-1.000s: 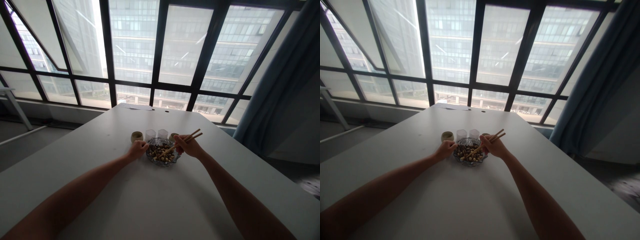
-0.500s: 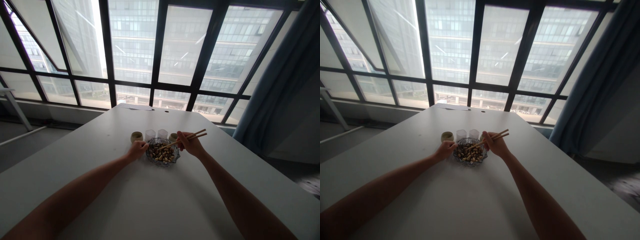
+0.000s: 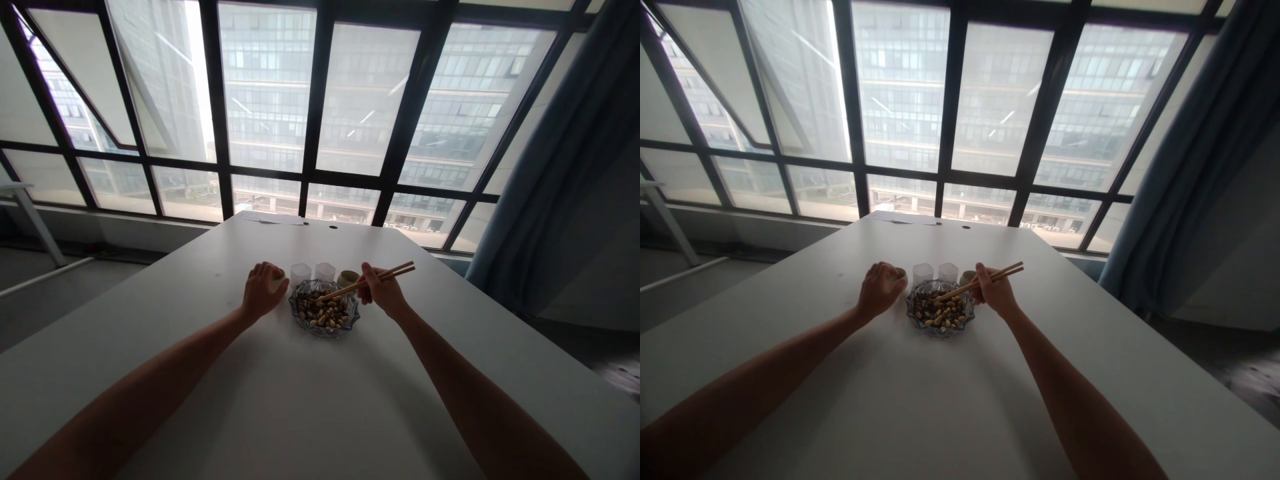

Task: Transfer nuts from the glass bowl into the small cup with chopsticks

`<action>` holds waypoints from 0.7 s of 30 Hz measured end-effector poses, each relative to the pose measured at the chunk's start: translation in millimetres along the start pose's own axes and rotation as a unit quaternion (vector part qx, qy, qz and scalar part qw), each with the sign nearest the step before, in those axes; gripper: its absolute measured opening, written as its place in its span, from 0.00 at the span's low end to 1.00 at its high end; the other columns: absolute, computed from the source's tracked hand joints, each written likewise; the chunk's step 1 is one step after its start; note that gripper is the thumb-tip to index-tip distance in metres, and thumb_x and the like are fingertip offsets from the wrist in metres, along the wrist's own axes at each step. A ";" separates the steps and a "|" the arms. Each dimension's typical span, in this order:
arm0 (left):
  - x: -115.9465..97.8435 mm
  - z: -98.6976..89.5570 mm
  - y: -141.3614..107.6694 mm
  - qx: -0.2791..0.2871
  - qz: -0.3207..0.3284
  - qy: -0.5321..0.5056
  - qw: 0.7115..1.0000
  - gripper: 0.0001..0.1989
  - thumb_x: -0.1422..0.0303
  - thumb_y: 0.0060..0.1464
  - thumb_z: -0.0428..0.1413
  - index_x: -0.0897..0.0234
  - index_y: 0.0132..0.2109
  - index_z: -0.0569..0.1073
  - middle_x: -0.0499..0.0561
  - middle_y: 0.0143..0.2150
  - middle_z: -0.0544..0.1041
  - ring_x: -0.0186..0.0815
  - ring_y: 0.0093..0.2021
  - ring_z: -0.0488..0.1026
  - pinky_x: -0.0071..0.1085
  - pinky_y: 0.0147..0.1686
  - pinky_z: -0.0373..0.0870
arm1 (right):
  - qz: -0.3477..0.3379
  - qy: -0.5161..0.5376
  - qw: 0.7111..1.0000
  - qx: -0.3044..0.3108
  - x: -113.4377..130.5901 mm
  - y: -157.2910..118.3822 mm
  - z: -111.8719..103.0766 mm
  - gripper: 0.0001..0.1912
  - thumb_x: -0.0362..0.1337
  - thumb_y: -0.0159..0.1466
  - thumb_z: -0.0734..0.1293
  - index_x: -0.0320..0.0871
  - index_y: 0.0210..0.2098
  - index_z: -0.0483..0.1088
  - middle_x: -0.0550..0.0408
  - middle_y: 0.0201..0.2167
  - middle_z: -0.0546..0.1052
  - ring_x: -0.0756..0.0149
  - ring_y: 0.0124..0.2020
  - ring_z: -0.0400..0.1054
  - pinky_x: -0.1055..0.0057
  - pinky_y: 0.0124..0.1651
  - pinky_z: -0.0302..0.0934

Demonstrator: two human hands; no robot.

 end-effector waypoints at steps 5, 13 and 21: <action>52.6 16.1 -1.4 0.029 -0.093 -0.005 0.995 0.32 0.55 0.51 0.63 0.65 0.59 0.66 0.64 0.59 0.72 0.53 0.61 0.68 0.47 0.59 0.65 | 0.118 0.075 0.987 -0.075 -47.4 12.6 -31.2 0.27 0.60 0.64 0.65 0.43 0.21 0.67 0.51 0.12 0.72 0.68 0.10 0.63 0.74 0.11 0.60; 82.6 44.6 -10.7 0.116 -0.185 -0.043 0.975 0.43 0.54 0.49 0.65 0.67 0.66 0.61 0.68 0.61 0.73 0.53 0.59 0.73 0.46 0.57 0.69 | 0.100 0.078 0.986 -0.113 -46.3 12.8 -43.8 0.29 0.62 0.63 0.65 0.43 0.21 0.67 0.51 0.12 0.72 0.68 0.11 0.64 0.73 0.12 0.59; 75.5 35.3 -5.5 0.101 -0.173 -0.065 0.978 0.40 0.56 0.43 0.68 0.67 0.61 0.69 0.64 0.57 0.76 0.52 0.58 0.75 0.42 0.57 0.71 | -0.181 -0.143 0.972 0.056 59.7 -26.9 12.4 0.27 0.60 0.66 0.64 0.46 0.22 0.69 0.55 0.17 0.73 0.67 0.18 0.67 0.72 0.22 0.61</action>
Point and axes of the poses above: each hand's wrist, its own y-axis towards the middle knuckle, its own z-axis out of the palm, x = y × z, the point moved 10 cm from there along y, towards the middle knuckle
